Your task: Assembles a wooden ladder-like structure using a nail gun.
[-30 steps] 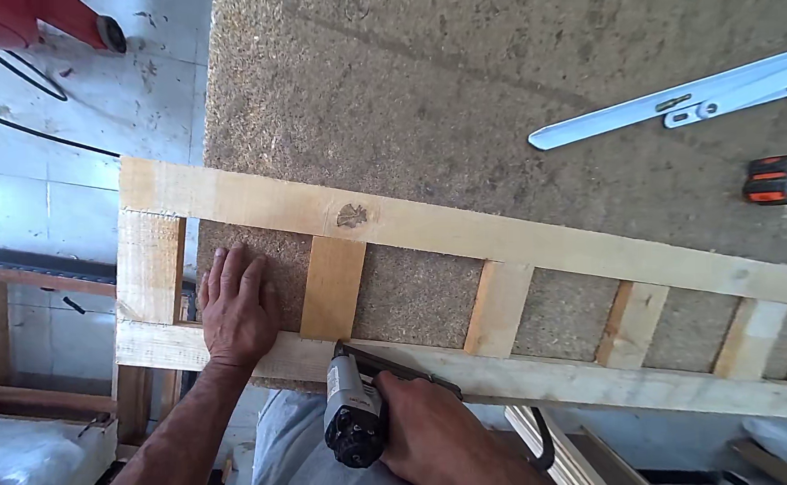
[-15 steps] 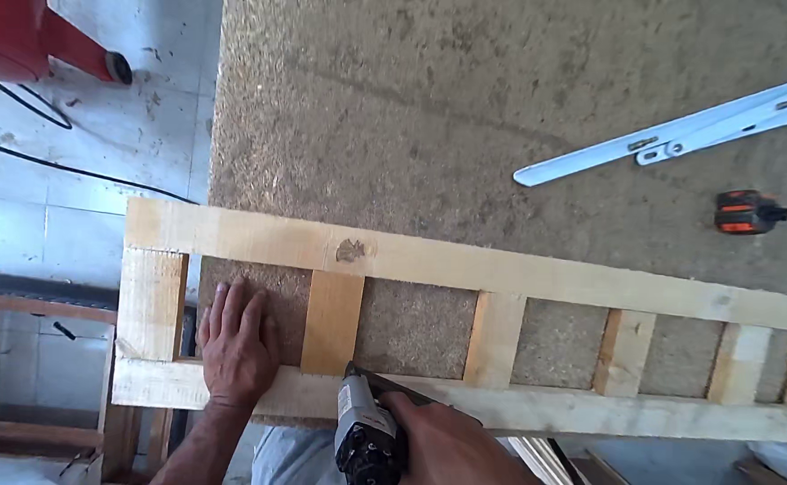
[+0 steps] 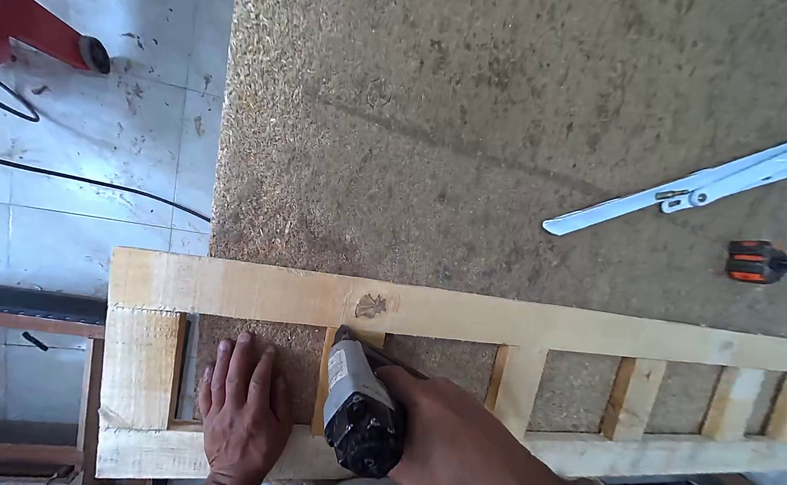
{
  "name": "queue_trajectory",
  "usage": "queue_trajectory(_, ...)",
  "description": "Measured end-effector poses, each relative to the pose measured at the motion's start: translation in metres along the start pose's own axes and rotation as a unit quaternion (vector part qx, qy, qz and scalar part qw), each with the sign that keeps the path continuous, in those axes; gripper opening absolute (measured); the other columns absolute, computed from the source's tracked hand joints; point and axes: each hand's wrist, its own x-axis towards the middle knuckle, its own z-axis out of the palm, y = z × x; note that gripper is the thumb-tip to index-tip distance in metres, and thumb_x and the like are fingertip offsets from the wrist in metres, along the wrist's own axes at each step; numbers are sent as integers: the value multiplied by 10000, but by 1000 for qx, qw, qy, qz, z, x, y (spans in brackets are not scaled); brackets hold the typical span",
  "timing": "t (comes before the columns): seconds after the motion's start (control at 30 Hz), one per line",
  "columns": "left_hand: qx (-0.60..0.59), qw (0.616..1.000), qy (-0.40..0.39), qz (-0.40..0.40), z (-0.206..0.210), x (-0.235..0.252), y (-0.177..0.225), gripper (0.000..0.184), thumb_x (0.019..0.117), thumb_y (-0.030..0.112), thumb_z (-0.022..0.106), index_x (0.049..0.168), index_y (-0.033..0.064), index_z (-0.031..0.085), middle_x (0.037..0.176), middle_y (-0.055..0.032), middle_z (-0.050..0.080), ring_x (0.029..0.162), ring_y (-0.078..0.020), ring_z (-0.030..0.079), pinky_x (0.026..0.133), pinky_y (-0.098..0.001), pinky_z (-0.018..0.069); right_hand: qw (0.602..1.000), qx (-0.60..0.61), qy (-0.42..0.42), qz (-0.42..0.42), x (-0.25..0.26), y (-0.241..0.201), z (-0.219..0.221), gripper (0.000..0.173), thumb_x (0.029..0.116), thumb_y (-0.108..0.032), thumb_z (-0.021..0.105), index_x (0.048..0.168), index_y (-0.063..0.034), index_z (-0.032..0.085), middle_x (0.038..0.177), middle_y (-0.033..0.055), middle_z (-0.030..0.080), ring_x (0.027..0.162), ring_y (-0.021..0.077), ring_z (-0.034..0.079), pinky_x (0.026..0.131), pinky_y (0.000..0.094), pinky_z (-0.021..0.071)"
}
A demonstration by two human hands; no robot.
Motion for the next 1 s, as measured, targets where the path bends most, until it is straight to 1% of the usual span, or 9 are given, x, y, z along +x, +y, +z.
queue_trajectory(0.1,-5,1000,-5,0,-2,2,1,423,1021,347,430,1309,146,665,1446,-203,585,1391,-431,497,1128,-602,378,1000,-3,-16,-2,3,-3,-3,623,808,-506,759,1281,-134,596,871,102,701,832,322,720,649,553,569)
queue_trajectory(0.23,2,1000,-5,-4,-5,4,5,418,1023,363,432,1298,154,668,1433,-209,593,1384,-449,496,1117,-608,379,998,10,-58,39,2,-4,-10,578,809,-483,761,1232,-129,589,871,95,691,841,318,714,663,539,565)
queue_trajectory(0.33,8,1000,-5,-2,-4,3,5,413,1031,376,445,1312,160,655,1439,-209,585,1400,-430,484,1135,-589,368,995,22,-70,66,-4,-1,-12,620,811,-500,763,1288,-150,579,877,90,708,842,314,723,674,537,573)
queue_trajectory(0.43,15,1000,-4,-2,-2,1,4,417,1021,388,470,1321,163,652,1455,-203,572,1410,-409,476,1148,-565,360,992,26,-80,91,-8,1,-16,551,820,-481,762,1219,-141,597,851,96,700,823,313,720,664,529,566)
queue_trajectory(0.6,18,1000,-4,-2,-1,0,5,410,1007,369,485,1316,157,652,1464,-197,565,1431,-397,454,1159,-555,344,993,27,-75,91,-11,9,-17,573,820,-481,760,1258,-147,603,852,93,709,822,310,724,666,529,569)
queue_trajectory(0.7,20,1000,-4,-2,-2,0,6,400,1005,357,485,1305,154,656,1462,-206,565,1428,-407,456,1161,-554,344,991,31,-86,101,-14,13,-17,529,826,-463,757,1215,-140,602,834,100,702,817,318,722,661,528,562)
queue_trajectory(0.8,21,1000,0,-2,-2,2,7,395,998,347,491,1293,146,660,1453,-213,570,1421,-413,462,1162,-548,340,989,37,-94,109,-15,18,-16,586,821,-458,767,1294,-162,587,863,104,714,846,326,725,688,541,564)
queue_trajectory(0.9,21,1000,-1,-2,-1,1,7,404,1001,352,487,1310,151,655,1465,-208,562,1434,-405,450,1169,-554,332,990,40,-81,110,-18,23,-14,554,816,-449,768,1255,-159,596,852,97,711,833,316,725,678,532,565)
queue_trajectory(1.0,23,1000,-1,-3,-2,0,6,406,1000,352,486,1306,145,655,1461,-211,564,1433,-403,451,1165,-559,336,990,42,-78,111,-19,28,-12,612,813,-475,764,1316,-177,584,869,97,720,849,316,729,695,541,570)
